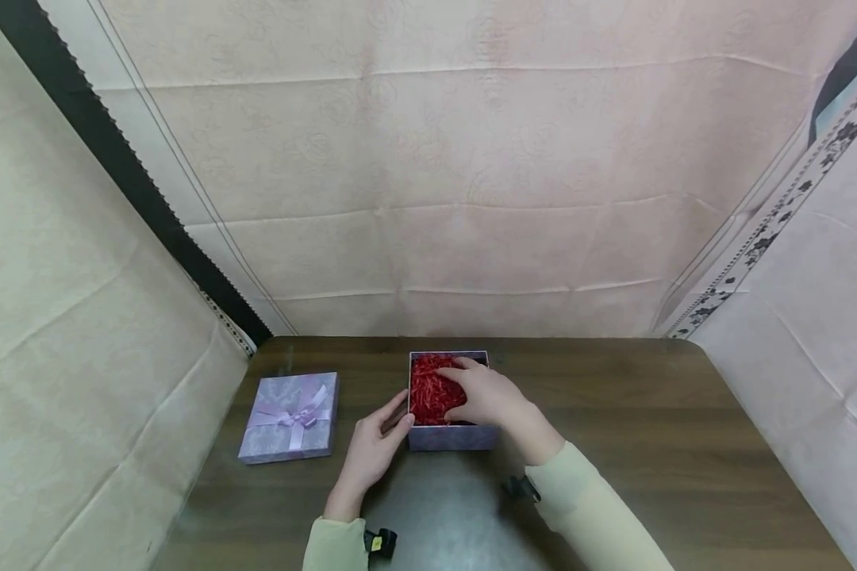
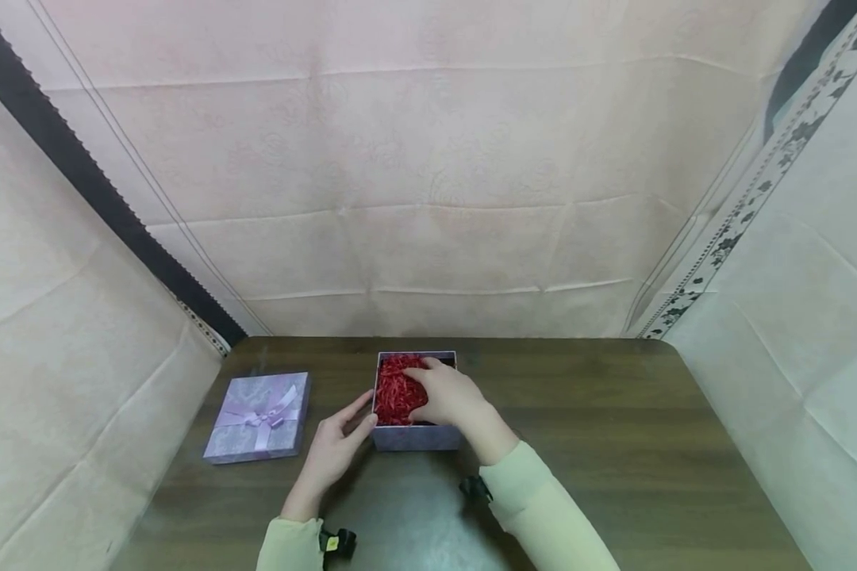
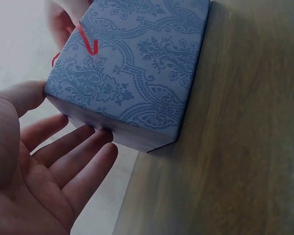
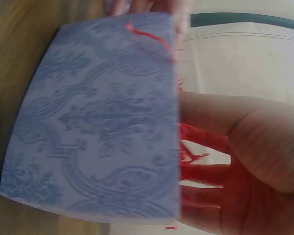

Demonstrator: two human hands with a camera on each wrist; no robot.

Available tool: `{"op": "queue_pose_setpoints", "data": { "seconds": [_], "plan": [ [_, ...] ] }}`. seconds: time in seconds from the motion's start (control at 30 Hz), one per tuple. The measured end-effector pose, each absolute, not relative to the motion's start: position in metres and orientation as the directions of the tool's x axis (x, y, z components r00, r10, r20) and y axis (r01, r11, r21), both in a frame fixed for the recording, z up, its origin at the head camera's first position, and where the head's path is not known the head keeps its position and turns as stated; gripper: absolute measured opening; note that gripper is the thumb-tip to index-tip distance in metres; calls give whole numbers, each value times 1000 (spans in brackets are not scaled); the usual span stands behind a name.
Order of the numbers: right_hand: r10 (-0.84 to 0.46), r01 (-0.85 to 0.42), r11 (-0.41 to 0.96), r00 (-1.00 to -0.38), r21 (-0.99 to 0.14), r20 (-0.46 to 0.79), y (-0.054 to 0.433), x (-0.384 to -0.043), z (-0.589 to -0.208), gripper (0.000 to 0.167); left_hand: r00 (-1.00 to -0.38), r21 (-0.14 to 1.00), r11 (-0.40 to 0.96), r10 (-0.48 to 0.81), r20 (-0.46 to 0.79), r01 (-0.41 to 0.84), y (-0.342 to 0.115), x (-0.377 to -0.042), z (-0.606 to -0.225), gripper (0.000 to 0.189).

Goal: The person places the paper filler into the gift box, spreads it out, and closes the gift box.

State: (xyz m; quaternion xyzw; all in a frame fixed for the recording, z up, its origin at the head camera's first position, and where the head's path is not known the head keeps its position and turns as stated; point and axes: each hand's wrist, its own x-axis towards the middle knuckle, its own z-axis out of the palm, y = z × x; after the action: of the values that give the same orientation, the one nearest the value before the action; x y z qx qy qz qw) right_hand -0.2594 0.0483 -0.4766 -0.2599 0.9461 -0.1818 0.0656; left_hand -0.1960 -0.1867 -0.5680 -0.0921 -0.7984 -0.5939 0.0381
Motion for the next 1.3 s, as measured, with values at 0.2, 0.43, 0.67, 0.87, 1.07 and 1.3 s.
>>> {"op": "queue_pose_setpoints", "data": {
  "seconds": [0.2, 0.43, 0.67, 0.87, 1.07, 1.3],
  "plan": [
    [-488, -482, 745, -865, -461, 117, 71, -256, -470, 58, -978, 940, 272, 95, 186, 205, -185, -196, -569, 51],
    [-319, -369, 661, -926, -653, 201, 105, -264, -479, 39, -975, 933, 284, 99, 201, 221, -184, -196, -569, 52],
    [-244, -269, 651, -959, -710, 140, 115, -271, -498, 36, -979, 937, 284, 89, 185, 203, -185, -195, -568, 52],
    [-264, -303, 644, -950, -703, 168, 104, -263, -498, 31, -978, 934, 292, 92, 189, 208, -185, -195, -569, 53],
    [-341, -423, 698, -906, -578, 251, 96, -257, -493, 26, -978, 935, 288, 94, 189, 208, -185, -195, -567, 53],
    [-541, -643, 610, -765, -463, 350, 87, -248, -485, 24, -978, 934, 291, 93, 187, 207, -186, -195, -567, 53]
  ]
}}
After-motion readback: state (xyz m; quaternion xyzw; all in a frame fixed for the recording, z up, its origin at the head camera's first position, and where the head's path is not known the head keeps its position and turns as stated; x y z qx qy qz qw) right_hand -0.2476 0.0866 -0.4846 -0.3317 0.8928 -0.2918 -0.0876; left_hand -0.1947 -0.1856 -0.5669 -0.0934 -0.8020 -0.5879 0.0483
